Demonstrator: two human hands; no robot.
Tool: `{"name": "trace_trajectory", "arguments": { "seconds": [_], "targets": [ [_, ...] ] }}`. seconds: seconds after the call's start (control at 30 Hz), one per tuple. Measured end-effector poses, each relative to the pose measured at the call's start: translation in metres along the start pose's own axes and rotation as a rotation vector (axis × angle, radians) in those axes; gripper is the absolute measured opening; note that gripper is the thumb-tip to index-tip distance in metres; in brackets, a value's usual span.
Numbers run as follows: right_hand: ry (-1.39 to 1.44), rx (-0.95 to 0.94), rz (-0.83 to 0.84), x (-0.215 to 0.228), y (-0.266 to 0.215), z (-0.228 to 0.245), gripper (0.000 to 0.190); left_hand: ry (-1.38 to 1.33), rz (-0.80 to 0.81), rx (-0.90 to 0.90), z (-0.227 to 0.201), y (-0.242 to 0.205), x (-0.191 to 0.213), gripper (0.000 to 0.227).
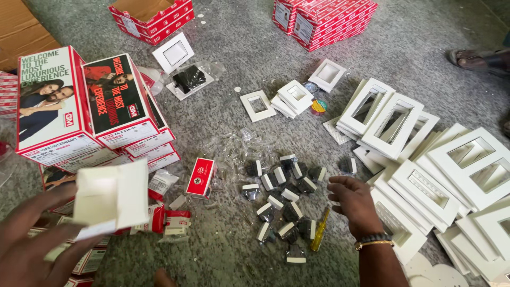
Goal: The person unboxes and sorts various electrical components, including light switches, sockets, and faceplates, by removing them from small red and white boxes and placing them into a central pile.
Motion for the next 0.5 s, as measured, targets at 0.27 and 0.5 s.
{"name": "trace_trajectory", "arguments": {
  "seconds": [0.27, 0.5],
  "targets": [
    [-0.418, 0.189, -0.152, -0.023, 0.035, -0.037, 0.033, 0.128, 0.042, -0.248, -0.039, -0.010, 0.019, 0.028],
    [-0.987, 0.355, -0.325, -0.074, 0.030, 0.011, 0.053, -0.094, -0.122, 0.121, -0.015, -0.020, 0.052, 0.043]
  ]
}}
Point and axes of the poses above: each hand's wrist, its own y-axis towards the middle knuckle, its own x-axis out of the back of the hand, z = x × y, the point moved 1 cm from there along y, towards the middle knuckle, and after that the axes turned 11 degrees about -x, right-handed, at the moved point
